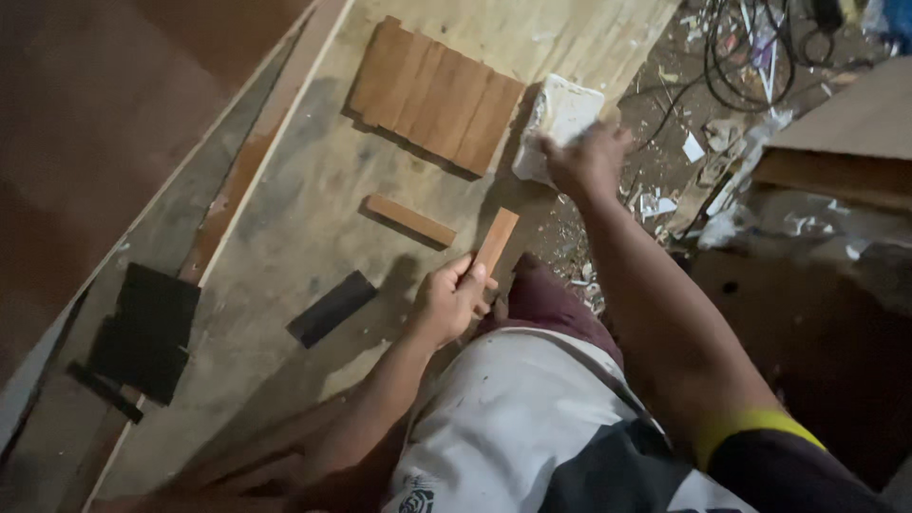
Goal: The person sands small pieces of wood using sandpaper and a white block, handling the pieces one at a time and flipping them to sand multiple sides.
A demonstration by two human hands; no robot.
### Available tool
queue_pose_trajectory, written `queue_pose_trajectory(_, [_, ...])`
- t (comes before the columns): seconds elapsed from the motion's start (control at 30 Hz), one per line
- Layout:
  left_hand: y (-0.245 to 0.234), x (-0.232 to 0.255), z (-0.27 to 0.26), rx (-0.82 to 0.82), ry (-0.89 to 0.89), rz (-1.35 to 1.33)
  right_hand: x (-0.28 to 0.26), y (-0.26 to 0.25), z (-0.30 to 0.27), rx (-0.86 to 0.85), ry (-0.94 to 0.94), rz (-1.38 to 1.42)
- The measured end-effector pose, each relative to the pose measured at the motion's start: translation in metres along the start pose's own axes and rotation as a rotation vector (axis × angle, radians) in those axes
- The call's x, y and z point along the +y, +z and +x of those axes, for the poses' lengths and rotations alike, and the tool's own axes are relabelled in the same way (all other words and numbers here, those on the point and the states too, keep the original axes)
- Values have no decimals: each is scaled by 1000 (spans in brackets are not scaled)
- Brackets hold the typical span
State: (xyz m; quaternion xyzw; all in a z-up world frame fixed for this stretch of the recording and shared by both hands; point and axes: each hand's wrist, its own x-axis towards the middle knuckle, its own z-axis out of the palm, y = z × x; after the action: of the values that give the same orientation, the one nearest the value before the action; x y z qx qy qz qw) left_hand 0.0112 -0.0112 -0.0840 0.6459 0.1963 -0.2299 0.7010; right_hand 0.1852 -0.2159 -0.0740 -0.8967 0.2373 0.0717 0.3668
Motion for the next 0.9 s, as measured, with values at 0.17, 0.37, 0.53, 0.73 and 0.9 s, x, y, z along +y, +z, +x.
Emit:
queue_pose_trajectory(0.17, [14, -10, 23, 65, 35, 631, -38, -10, 16, -159, 310, 124])
queue_pose_trajectory(0.37, [30, -91, 66, 341, 528, 865, 4, -27, 36, -173, 296, 137])
queue_pose_trajectory(0.53, [27, -65, 63, 400, 714, 781, 32, -65, -21, -245, 26, 429])
queue_pose_trajectory(0.73, [3, -68, 27, 415, 631, 812, 40, -60, -91, -458, -20, 333])
queue_pose_trajectory(0.9, [-2, -99, 40, 393, 754, 619, 58, -30, -113, -370, -200, 146])
